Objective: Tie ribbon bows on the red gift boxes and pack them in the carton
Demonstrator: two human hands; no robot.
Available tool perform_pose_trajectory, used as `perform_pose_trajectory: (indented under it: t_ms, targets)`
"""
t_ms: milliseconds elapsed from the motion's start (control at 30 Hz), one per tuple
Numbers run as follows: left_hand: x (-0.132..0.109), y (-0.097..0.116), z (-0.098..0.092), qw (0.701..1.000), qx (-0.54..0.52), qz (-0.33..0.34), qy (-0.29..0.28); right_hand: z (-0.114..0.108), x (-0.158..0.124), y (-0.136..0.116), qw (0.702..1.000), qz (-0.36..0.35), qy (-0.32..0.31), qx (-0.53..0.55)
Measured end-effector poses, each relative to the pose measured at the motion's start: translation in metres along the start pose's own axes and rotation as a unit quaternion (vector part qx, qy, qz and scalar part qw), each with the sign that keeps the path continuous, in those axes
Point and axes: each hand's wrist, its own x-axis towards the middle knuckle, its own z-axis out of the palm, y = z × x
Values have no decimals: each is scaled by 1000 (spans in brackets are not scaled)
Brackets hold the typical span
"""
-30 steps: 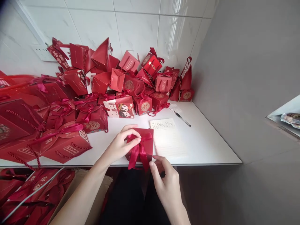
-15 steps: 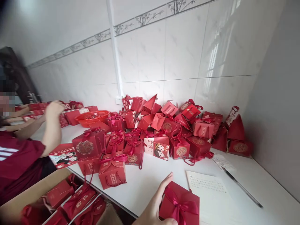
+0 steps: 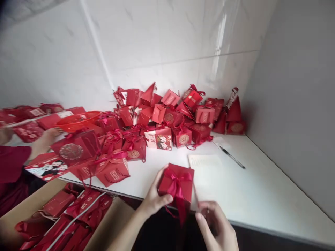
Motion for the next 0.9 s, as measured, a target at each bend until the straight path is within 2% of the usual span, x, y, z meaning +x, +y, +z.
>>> perform_pose_trajectory:
  t_ms: [67,133,200,333,433,600,800,900]
  targets:
    - [2,2,-1,1000,28,12,-5,-9,7,-7,1000,-17,11,-15]
    - [3,3,-1,998,55,25,-7,-12,18,-14,999,-42,-4,-15]
    - [3,2,0,997,71,28,-10,-11,31,-18,997,-50,-52,-2]
    - [1,2,3,995,91,26,-18,-5,50,-18,986,-10,-161,38]
    - [0,2,2,994,101,18,-23,-4,54,-14,977,10,-199,78]
    - [0,5,3,993,108,5,-54,-2,49,-4,976,-2,-196,98]
    - [-4,8,-1,985,162,0,-60,4,42,4,983,-19,-182,27]
    - [-2,10,-11,985,123,-12,-117,6,41,4,985,-18,-168,26]
